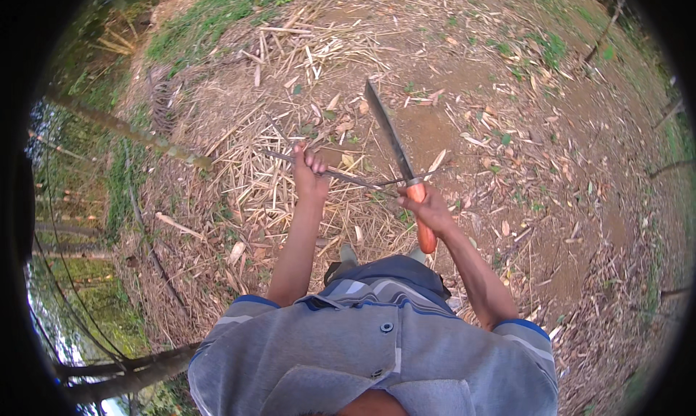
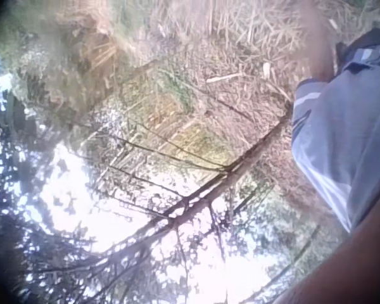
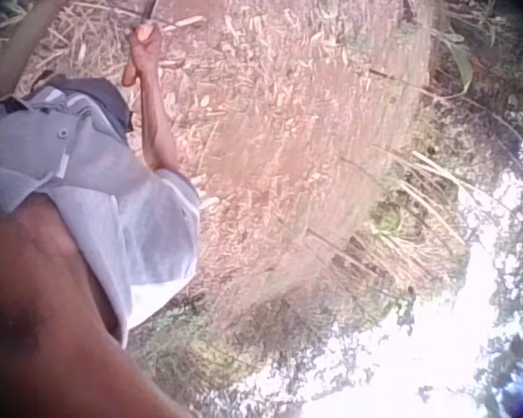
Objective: The person uses a machete to cut long sticks into smaller pieces. They repeatedly pick up sticks from the ground, hold them with one hand, and chop them with the other hand, dropping the cut pieces onto the ground.
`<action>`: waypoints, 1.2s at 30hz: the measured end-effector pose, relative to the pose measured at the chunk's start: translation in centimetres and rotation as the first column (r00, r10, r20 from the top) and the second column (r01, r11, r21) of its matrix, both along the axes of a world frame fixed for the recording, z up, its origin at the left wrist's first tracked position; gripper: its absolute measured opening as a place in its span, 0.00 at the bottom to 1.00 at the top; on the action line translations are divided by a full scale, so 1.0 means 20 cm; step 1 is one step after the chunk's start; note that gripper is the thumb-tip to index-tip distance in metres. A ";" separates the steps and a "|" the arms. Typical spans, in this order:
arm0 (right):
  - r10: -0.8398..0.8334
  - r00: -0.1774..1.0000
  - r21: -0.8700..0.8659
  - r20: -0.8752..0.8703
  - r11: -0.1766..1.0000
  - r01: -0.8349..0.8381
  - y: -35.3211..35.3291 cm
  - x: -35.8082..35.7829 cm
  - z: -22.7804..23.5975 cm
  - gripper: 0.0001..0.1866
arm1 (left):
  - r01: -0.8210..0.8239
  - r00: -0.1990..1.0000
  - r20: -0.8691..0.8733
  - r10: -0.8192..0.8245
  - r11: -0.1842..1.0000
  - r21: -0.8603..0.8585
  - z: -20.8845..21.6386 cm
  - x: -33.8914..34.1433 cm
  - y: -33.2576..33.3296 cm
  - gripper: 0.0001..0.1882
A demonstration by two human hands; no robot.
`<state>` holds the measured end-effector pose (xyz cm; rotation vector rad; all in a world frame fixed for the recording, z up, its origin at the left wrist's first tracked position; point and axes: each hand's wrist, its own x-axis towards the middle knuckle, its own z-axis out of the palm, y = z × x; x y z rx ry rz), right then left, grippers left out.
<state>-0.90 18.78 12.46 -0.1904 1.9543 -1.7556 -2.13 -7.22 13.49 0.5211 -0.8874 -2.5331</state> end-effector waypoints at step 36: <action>-0.937 0.275 0.536 0.213 0.348 0.769 -0.16 1.35 -0.63 0.18 | 0.975 0.090 0.580 -0.810 0.191 0.117 -0.77 0.03 -0.76 0.27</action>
